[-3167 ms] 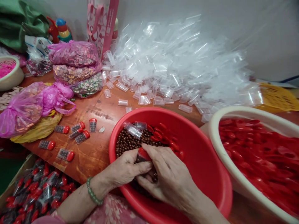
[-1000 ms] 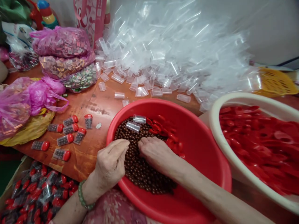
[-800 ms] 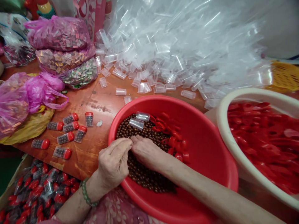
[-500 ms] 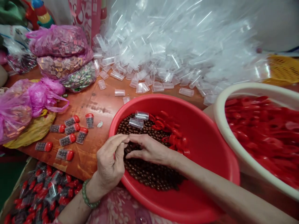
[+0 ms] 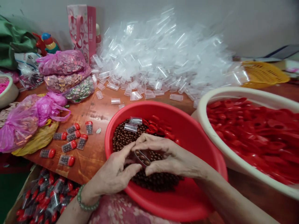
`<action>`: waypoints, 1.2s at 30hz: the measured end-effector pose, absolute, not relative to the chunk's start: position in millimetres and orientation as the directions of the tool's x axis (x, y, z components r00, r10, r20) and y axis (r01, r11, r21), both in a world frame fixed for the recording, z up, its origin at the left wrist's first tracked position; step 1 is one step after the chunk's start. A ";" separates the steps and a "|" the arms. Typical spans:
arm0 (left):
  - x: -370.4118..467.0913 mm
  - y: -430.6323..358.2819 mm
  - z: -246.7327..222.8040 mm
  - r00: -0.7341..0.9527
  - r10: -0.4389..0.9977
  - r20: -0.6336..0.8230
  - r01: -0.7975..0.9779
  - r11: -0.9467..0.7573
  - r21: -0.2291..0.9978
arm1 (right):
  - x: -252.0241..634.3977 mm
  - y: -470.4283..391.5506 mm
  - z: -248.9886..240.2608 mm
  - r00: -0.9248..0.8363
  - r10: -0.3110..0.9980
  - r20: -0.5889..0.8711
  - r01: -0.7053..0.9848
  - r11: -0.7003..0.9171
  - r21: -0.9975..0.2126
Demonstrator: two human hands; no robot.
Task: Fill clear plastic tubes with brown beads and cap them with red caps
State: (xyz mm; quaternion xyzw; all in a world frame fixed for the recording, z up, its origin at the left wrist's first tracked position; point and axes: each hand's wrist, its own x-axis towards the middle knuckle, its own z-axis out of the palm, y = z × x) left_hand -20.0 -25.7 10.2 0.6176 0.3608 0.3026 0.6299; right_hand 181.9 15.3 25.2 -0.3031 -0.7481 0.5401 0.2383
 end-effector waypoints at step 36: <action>-15.6 -15.0 -1.4 0.588 0.796 -0.143 0.025 0.159 0.987 | 171.8 8.9 39.2 -0.660 0.744 -0.104 0.415 0.246 -0.876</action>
